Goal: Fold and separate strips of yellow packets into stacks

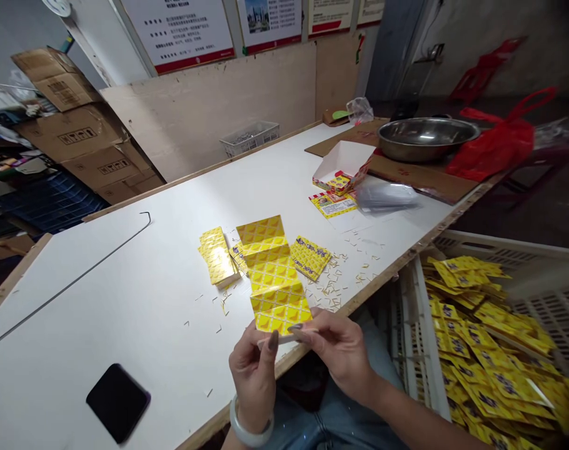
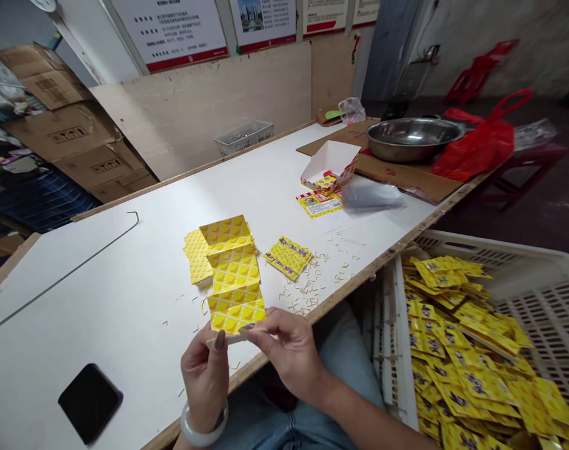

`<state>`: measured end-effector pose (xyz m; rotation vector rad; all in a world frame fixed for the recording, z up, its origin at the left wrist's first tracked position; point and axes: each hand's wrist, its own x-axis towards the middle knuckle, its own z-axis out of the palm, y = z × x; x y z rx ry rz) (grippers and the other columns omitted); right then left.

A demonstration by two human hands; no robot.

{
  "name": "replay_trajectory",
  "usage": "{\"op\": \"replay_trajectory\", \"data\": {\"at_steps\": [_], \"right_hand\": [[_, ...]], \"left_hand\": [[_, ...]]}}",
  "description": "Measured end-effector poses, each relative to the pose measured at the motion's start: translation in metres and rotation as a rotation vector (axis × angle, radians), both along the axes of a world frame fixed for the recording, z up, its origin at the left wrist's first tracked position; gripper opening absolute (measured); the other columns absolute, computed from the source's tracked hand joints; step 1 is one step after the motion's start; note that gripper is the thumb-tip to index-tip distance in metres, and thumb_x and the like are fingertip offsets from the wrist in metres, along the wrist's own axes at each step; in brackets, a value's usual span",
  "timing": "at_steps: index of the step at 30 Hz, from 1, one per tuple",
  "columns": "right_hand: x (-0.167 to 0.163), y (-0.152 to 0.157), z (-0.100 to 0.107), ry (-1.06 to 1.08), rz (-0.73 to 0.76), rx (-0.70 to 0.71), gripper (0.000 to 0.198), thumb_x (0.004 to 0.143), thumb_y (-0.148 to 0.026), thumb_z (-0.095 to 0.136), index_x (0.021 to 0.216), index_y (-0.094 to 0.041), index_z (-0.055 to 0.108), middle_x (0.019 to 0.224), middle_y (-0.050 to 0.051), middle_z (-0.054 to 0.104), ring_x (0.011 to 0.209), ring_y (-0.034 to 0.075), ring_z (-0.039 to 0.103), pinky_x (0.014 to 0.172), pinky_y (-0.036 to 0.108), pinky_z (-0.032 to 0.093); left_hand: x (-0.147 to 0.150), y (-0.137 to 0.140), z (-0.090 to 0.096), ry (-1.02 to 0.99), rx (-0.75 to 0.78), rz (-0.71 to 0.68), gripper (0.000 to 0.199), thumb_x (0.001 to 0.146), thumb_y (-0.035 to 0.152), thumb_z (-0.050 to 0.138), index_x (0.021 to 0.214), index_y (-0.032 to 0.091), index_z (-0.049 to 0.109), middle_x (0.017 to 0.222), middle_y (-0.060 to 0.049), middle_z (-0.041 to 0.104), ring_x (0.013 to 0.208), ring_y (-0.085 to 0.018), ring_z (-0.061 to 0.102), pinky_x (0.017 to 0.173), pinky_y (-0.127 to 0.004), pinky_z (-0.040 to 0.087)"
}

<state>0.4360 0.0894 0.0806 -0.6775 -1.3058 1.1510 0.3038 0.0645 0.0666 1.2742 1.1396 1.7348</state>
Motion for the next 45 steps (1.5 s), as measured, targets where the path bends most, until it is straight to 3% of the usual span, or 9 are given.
{"op": "replay_trajectory", "data": {"at_steps": [4,9,14,18,22,28,34,39,45], "right_hand": [[0.013,0.041,-0.048,-0.231,0.140,-0.021,0.048,0.077,-0.041,0.066,0.119,-0.021,0.052,0.101,0.007,0.066,0.096,0.018,0.063,0.086,0.034,0.051],[0.049,0.125,-0.107,-0.829,-0.445,0.192,0.038,0.085,-0.042,0.053,0.113,-0.017,0.061,0.119,0.013,0.061,0.128,0.027,0.039,0.107,0.052,0.028],[0.060,0.184,-0.129,-1.175,-0.459,0.258,0.044,0.086,-0.046,0.049,0.118,-0.018,0.060,0.136,0.008,0.048,0.137,0.031,0.020,0.111,0.054,0.017],[0.053,0.201,-0.147,-1.203,-0.390,0.298,0.036,0.089,-0.040,0.044,0.108,-0.019,0.067,0.127,0.006,0.057,0.133,0.028,0.031,0.111,0.051,0.019],[0.053,0.202,-0.157,-1.090,-0.374,0.336,0.036,0.091,-0.036,0.041,0.106,-0.018,0.067,0.119,0.006,0.062,0.127,0.026,0.042,0.111,0.051,0.019],[0.059,0.196,-0.149,-0.807,-0.589,0.331,0.033,0.090,-0.037,0.043,0.102,-0.020,0.068,0.115,0.007,0.065,0.125,0.024,0.045,0.109,0.056,0.020],[0.061,0.195,-0.144,-0.726,-0.716,0.376,0.030,0.089,-0.036,0.047,0.097,-0.020,0.070,0.114,0.010,0.065,0.113,0.023,0.053,0.106,0.051,0.028],[0.061,0.190,-0.137,-0.755,-0.738,0.369,0.027,0.088,-0.034,0.048,0.094,-0.021,0.071,0.111,0.010,0.061,0.105,0.021,0.053,0.103,0.045,0.033],[0.062,0.190,-0.134,-0.815,-0.851,0.373,0.025,0.086,-0.034,0.052,0.089,-0.018,0.072,0.103,0.012,0.052,0.102,0.024,0.046,0.094,0.044,0.036]], "left_hand": [[-0.028,0.005,-0.034,0.143,-0.074,0.073,0.011,0.079,0.029,0.062,0.079,0.019,0.065,0.079,-0.003,0.066,0.074,-0.017,0.062,0.070,-0.030,0.052],[-0.091,-0.021,-0.078,0.539,-0.323,0.136,0.026,0.074,0.039,0.065,0.094,0.022,0.067,0.100,-0.007,0.064,0.099,-0.025,0.057,0.087,-0.040,0.047],[-0.144,-0.061,-0.075,0.612,-0.562,0.110,0.072,0.082,0.047,0.053,0.143,0.027,0.020,0.062,0.005,0.050,0.053,-0.015,0.049,0.055,-0.029,0.045],[-0.168,-0.047,-0.066,0.698,-0.517,0.388,0.053,0.088,0.048,0.040,0.136,0.025,0.037,0.072,0.000,0.052,0.064,-0.017,0.052,0.061,-0.031,0.046],[-0.186,-0.002,-0.084,1.004,-0.375,0.397,0.044,0.086,0.048,0.045,0.117,0.020,0.059,0.104,-0.011,0.053,0.100,-0.026,0.049,0.090,-0.046,0.041],[-0.194,0.030,-0.110,1.164,-0.345,0.390,0.038,0.083,0.049,0.049,0.098,0.021,0.070,0.100,-0.010,0.054,0.088,-0.024,0.047,0.086,-0.045,0.041],[-0.207,0.022,-0.096,1.095,-0.196,0.482,0.031,0.086,0.044,0.048,0.091,0.023,0.071,0.096,-0.007,0.058,0.082,-0.021,0.048,0.083,-0.041,0.040],[-0.212,0.015,-0.047,1.033,-0.070,0.603,0.024,0.084,0.039,0.053,0.088,0.021,0.069,0.090,-0.005,0.059,0.087,-0.020,0.052,0.086,-0.040,0.038],[-0.146,0.053,-0.013,0.931,0.072,0.439,0.016,0.087,0.029,0.052,0.088,0.019,0.065,0.080,-0.003,0.055,0.076,-0.015,0.054,0.068,-0.028,0.045]]}}
